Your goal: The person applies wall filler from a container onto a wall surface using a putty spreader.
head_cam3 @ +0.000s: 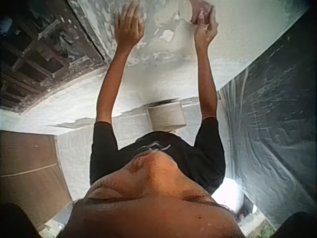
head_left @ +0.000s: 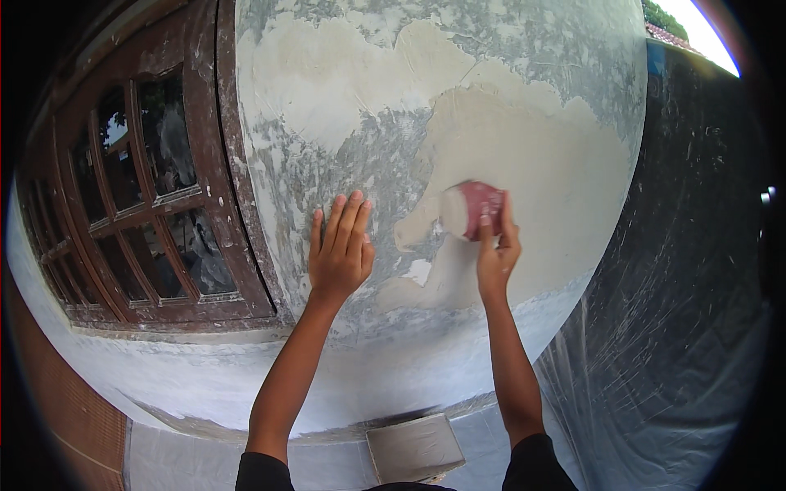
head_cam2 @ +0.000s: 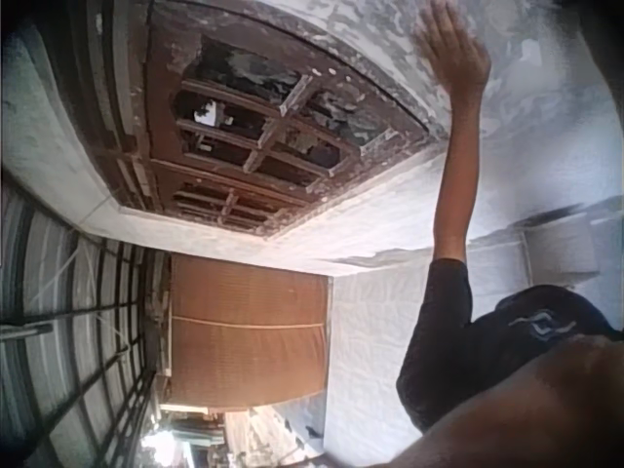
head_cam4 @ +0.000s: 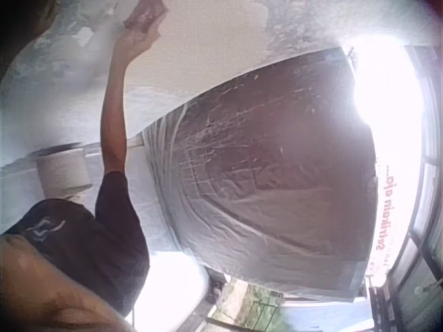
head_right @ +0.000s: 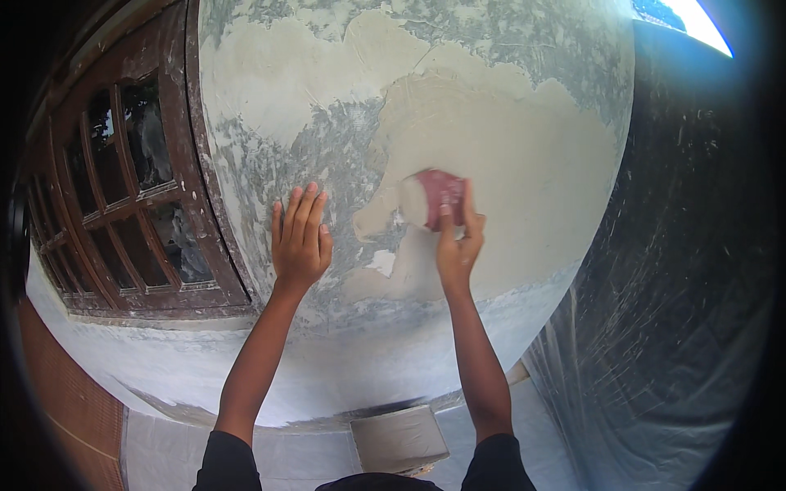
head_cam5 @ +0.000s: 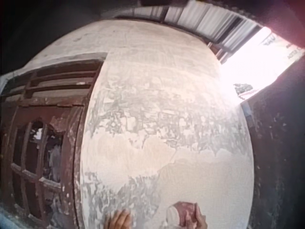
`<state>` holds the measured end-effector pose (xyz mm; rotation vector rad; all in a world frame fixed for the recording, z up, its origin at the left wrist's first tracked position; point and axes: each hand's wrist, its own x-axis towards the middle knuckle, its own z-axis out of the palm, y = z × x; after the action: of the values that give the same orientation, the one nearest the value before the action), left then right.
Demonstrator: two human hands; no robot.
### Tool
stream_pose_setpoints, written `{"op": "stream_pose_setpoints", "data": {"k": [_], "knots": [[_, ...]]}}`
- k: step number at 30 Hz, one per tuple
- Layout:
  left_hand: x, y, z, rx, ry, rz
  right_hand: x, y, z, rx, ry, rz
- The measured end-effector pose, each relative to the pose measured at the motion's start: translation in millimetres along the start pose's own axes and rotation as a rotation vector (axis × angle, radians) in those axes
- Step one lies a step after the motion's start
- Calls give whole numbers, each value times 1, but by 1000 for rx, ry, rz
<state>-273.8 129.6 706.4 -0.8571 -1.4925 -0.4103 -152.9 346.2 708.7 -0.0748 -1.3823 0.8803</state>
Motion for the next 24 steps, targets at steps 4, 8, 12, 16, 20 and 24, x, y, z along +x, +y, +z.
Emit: {"op": "stream_pose_setpoints", "data": {"k": [4, 8, 12, 16, 20, 24], "knots": [[-2, -2, 1, -2, 5, 1, -16, -6, 0, 29, -121, 44], [0, 0, 2, -1, 10, -2, -18, -3, -2, -185, -185, -158], [-2, -2, 2, 9, 7, -2, -8, -11, 1, 347, 107, 144], [0, 1, 1, 10, 3, -2, -32, 3, -6, -160, -270, -256], [0, 0, 1, 8, 9, -6, -19, 1, -2, 22, 9, 81], [0, 0, 0, 15, 7, -3, -37, 3, -4, -24, -151, -76]]}}
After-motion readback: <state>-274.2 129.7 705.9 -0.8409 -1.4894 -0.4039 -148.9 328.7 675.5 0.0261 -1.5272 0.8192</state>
